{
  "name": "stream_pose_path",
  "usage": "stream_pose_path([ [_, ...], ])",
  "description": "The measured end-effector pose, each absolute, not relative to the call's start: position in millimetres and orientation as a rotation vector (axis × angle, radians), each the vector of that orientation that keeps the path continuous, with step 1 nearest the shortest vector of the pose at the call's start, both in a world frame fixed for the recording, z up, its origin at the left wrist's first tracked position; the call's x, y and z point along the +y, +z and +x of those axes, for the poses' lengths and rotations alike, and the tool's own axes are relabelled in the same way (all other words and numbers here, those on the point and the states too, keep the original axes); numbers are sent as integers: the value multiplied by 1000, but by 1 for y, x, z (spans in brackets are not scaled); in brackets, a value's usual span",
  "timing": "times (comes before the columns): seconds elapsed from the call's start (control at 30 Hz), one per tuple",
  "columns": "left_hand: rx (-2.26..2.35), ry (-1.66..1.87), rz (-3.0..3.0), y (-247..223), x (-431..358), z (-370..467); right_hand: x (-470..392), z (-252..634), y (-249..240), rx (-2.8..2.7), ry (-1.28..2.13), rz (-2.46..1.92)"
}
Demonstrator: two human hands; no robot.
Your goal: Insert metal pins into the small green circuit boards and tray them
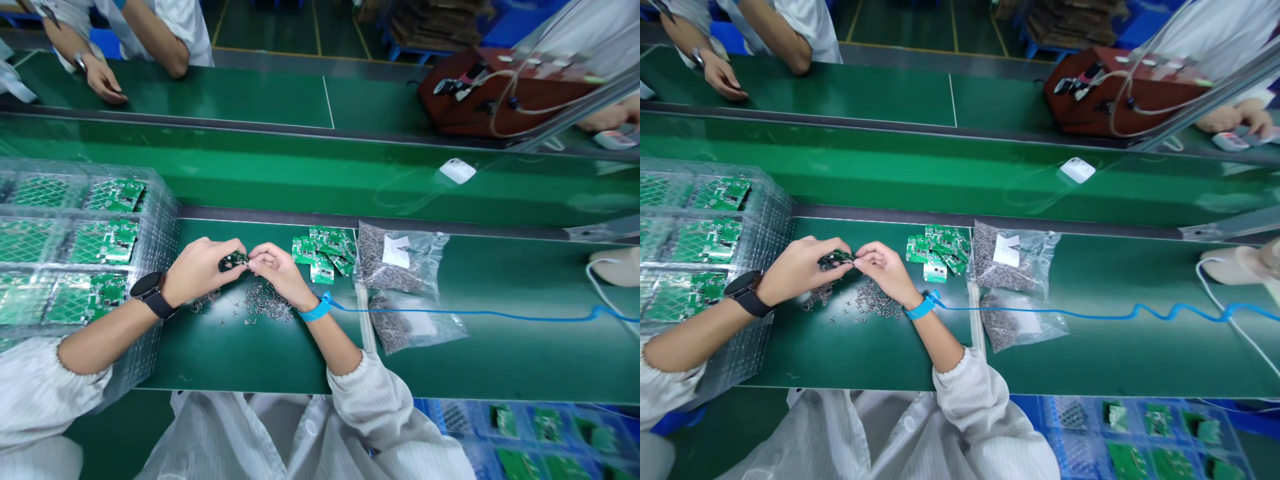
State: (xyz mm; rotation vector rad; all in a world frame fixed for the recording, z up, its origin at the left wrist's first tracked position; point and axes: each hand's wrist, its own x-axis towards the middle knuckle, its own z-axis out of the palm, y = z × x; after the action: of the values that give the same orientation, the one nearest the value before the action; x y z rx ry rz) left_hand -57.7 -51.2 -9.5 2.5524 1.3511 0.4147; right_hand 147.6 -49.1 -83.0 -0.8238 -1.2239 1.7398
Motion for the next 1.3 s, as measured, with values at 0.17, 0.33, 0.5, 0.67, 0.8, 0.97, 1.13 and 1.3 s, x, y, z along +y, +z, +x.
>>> stream_pose_path([
  [0.17,1309,429,2476,-13,-48,-61,-47,148,-85,-1270,1687,-845],
  [0.33,1280,443,2436,-11,-48,-60,-47,147,-86,-1265,1637,-855],
  [0.5,1243,432,2509,-13,-48,-61,-49,146,-84,-1295,1589,-893],
  [0.67,1250,413,2550,-15,-47,-62,-51,144,-84,-1361,1481,-892],
  [0.8,1238,376,2596,-15,-48,-61,-52,144,-88,-1421,1382,-897],
  [0.97,1258,352,2654,-13,-49,-61,-53,145,-89,-1522,1232,-955],
  [1.13,1265,343,2669,-12,-50,-60,-55,145,-88,-1567,1163,-972],
  [1.3,1263,346,2648,-11,-50,-59,-55,145,-88,-1572,1180,-959],
])
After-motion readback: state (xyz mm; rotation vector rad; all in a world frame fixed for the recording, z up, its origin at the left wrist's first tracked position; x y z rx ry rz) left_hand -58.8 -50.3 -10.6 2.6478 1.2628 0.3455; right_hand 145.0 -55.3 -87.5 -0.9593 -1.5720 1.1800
